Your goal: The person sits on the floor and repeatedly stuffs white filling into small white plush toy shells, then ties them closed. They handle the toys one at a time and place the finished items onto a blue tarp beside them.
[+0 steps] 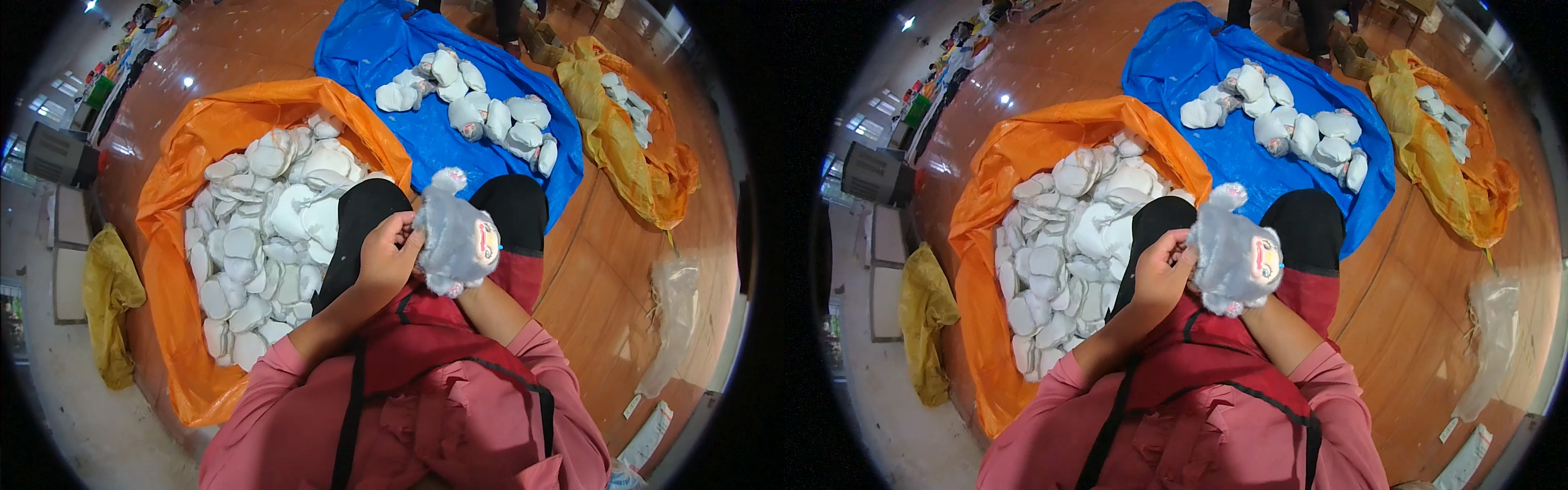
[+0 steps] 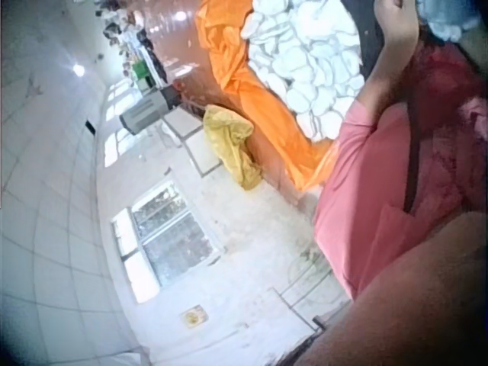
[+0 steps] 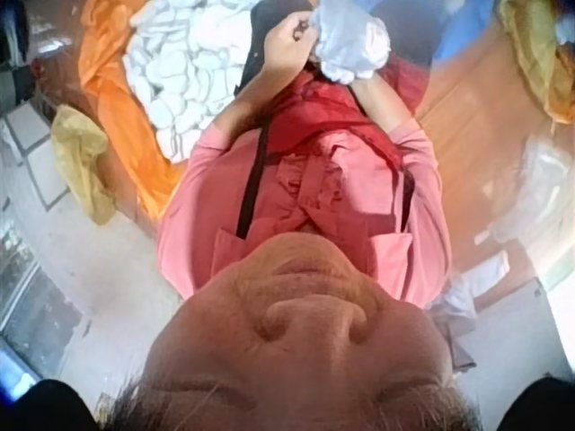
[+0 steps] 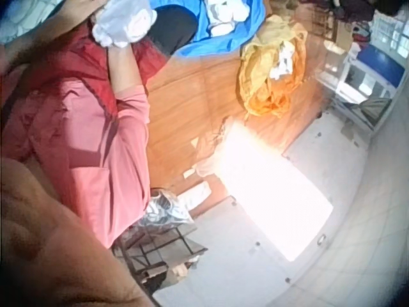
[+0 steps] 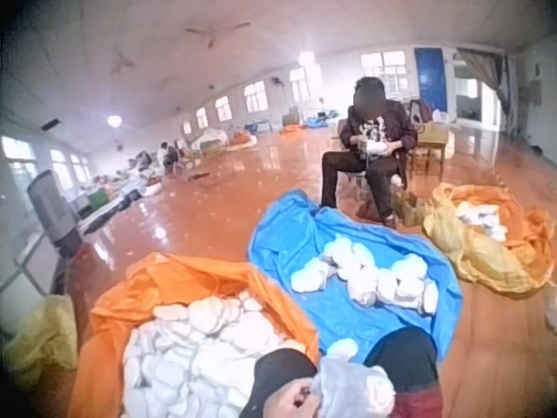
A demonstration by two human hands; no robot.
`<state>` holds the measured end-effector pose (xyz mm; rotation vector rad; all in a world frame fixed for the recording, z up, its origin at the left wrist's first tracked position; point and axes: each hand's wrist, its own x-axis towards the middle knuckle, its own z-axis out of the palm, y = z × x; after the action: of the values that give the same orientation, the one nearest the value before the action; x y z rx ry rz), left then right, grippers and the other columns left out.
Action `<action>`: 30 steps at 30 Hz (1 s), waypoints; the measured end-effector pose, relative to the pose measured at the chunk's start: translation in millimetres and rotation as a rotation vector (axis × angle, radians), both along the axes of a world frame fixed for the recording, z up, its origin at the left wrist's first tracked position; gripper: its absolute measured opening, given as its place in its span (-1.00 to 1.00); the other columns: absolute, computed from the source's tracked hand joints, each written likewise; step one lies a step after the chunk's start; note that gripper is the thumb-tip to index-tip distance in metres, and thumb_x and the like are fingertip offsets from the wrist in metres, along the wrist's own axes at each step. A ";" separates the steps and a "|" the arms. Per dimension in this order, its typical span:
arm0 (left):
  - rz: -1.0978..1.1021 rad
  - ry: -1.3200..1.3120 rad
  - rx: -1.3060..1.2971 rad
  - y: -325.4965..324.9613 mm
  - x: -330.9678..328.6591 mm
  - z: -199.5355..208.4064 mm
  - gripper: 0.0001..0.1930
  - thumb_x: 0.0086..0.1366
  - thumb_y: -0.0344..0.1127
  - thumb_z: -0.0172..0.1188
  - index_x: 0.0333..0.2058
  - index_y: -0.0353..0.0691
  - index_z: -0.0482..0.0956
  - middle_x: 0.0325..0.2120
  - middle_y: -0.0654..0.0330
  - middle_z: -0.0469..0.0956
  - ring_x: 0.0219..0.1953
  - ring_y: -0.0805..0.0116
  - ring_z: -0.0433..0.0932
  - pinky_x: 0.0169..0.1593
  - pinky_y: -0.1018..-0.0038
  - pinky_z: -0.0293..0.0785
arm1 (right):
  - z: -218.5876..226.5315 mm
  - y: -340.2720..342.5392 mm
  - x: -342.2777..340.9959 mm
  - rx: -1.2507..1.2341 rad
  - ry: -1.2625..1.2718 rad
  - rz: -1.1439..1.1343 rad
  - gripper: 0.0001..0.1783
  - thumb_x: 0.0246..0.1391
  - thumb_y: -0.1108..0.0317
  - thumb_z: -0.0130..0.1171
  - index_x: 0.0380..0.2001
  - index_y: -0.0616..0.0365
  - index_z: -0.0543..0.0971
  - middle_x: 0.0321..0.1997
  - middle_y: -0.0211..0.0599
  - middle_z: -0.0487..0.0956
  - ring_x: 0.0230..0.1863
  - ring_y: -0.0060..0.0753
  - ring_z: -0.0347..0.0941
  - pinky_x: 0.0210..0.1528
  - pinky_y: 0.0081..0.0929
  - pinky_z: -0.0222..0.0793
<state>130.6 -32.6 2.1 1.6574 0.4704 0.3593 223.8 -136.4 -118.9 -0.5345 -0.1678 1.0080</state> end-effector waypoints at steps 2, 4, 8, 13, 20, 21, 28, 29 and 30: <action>0.029 -0.054 0.112 5.0 2.4 -13.8 -0.80 0.29 -0.41 0.11 -0.15 -0.39 0.49 -0.46 0.17 0.58 -0.46 0.49 0.54 -0.35 0.54 0.46 | -5.8 1.5 7.2 0.092 0.158 0.064 -0.53 0.19 0.19 0.06 0.12 0.13 0.36 0.00 -0.20 0.49 0.01 -0.26 0.45 0.03 -0.29 0.43; -0.005 0.008 -0.007 11.9 1.6 -16.8 -0.81 0.32 -0.40 0.06 -0.16 -0.38 0.47 -0.47 0.17 0.58 -0.44 0.50 0.55 -0.33 0.53 0.46 | -7.0 1.8 12.9 0.184 0.318 0.127 -0.53 0.19 0.16 0.05 0.11 0.13 0.38 0.03 -0.19 0.49 0.02 -0.24 0.46 0.03 -0.30 0.45; -0.060 0.113 -0.077 25.3 1.8 -22.8 -0.79 0.36 -0.41 -0.02 -0.10 -0.37 0.45 -0.33 0.19 0.58 -0.28 0.49 0.54 -0.17 0.53 0.45 | 30.2 -5.6 7.1 0.282 0.510 0.170 -0.49 0.23 0.07 -0.04 0.11 0.19 0.39 0.07 -0.07 0.50 -0.02 -0.15 0.53 -0.05 -0.19 0.56; -0.172 0.106 -0.400 35.7 -1.1 -26.5 -0.75 0.38 -0.45 -0.07 0.00 -0.35 0.40 -0.15 0.24 0.52 -0.13 0.51 0.48 -0.03 0.53 0.39 | 32.1 -7.2 10.3 0.293 0.469 0.256 -0.47 0.19 0.03 0.04 0.12 0.11 0.41 0.03 -0.11 0.55 -0.10 -0.16 0.58 -0.10 -0.20 0.58; -0.198 0.041 -0.259 38.4 -12.6 -17.8 -0.72 0.41 -0.33 -0.05 0.03 -0.29 0.44 -0.27 0.34 0.50 -0.32 0.61 0.40 -0.21 0.63 0.35 | -3.2 -1.2 9.5 -0.060 -0.074 0.129 -0.51 0.16 0.14 0.09 0.09 0.15 0.40 -0.05 -0.15 0.56 -0.12 -0.23 0.56 -0.07 -0.28 0.54; -0.196 0.025 -0.270 37.6 -13.9 -18.2 -0.73 0.41 -0.34 -0.06 0.01 -0.28 0.44 -0.30 0.36 0.49 -0.36 0.63 0.38 -0.25 0.65 0.33 | -29.5 7.5 16.2 -0.095 -0.446 0.115 -0.52 0.19 0.12 0.06 0.07 0.19 0.42 -0.07 -0.13 0.57 -0.14 -0.25 0.57 -0.11 -0.31 0.56; -0.112 -0.012 -0.304 37.7 -17.8 -8.8 -0.88 0.32 -0.47 -0.05 -0.27 -0.28 0.48 -0.54 0.38 0.41 -0.52 0.68 0.30 -0.45 0.66 0.24 | -6.9 25.3 12.4 0.543 0.601 1.062 -0.18 0.08 -0.28 -0.01 0.14 0.23 0.36 -0.15 0.23 0.47 -0.21 0.12 0.47 -0.31 -0.26 0.52; -0.082 -0.044 -0.301 36.6 -18.5 -12.0 -0.89 0.31 -0.47 -0.05 -0.31 -0.27 0.47 -0.56 0.38 0.40 -0.54 0.68 0.29 -0.47 0.66 0.23 | 6.4 20.8 10.7 0.507 0.666 1.048 -0.17 0.05 -0.29 0.01 0.14 0.20 0.34 -0.17 0.19 0.45 -0.23 0.07 0.45 -0.33 -0.29 0.50; -0.051 -0.077 -0.301 35.8 -19.0 -18.2 -0.90 0.30 -0.48 -0.05 -0.35 -0.26 0.46 -0.58 0.38 0.39 -0.56 0.68 0.29 -0.48 0.66 0.23 | 20.4 16.4 9.1 0.468 0.732 1.031 -0.16 0.02 -0.31 0.03 0.15 0.16 0.32 -0.19 0.15 0.44 -0.25 0.03 0.43 -0.35 -0.32 0.48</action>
<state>111.6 3.2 -16.2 1.3558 0.4021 0.2975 232.9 -120.1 -98.5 0.4420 -0.0046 2.0257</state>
